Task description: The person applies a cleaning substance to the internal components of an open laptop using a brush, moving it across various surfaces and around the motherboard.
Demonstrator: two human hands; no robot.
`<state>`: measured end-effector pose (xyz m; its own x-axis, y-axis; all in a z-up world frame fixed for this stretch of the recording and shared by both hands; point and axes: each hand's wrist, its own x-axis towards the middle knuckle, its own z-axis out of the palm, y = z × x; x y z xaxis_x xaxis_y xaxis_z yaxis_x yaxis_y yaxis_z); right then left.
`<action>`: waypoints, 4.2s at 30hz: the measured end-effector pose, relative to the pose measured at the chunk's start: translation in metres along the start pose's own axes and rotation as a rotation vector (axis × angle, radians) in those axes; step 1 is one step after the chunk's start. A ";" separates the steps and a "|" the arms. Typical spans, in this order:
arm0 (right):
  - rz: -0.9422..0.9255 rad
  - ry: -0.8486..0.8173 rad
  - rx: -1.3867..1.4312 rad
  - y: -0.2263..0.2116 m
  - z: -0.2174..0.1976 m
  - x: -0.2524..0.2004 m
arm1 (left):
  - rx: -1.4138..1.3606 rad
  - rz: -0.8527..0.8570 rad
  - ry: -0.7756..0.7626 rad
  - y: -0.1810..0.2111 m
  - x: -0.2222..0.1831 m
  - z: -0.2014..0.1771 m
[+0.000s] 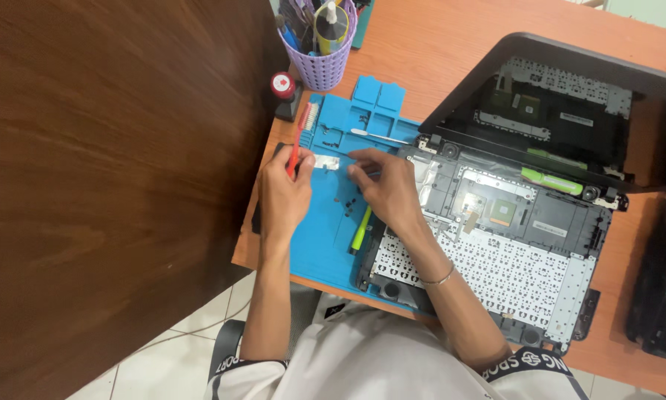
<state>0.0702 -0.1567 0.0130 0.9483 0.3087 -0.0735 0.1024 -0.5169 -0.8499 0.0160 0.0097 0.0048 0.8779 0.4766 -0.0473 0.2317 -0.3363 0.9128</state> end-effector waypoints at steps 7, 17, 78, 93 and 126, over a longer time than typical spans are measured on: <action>-0.191 -0.001 -0.163 0.010 0.002 -0.002 | 0.250 0.053 -0.001 0.003 0.017 0.006; -0.333 -0.028 -0.475 0.015 0.015 -0.002 | 0.354 0.140 0.025 -0.001 0.016 0.016; -0.325 -0.020 -0.297 -0.007 -0.035 -0.026 | 0.056 -0.090 -0.252 0.008 0.001 -0.022; -0.172 0.048 -0.410 0.025 -0.118 -0.065 | 0.341 0.199 -0.354 0.019 -0.049 0.002; -0.291 -0.095 -0.421 0.061 -0.159 -0.085 | 0.608 0.420 -0.587 0.068 -0.079 0.060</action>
<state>0.0434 -0.3414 0.0500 0.8331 0.5485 0.0707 0.4883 -0.6695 -0.5598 -0.0121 -0.0997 0.0464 0.9715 -0.2097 -0.1106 -0.1181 -0.8324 0.5415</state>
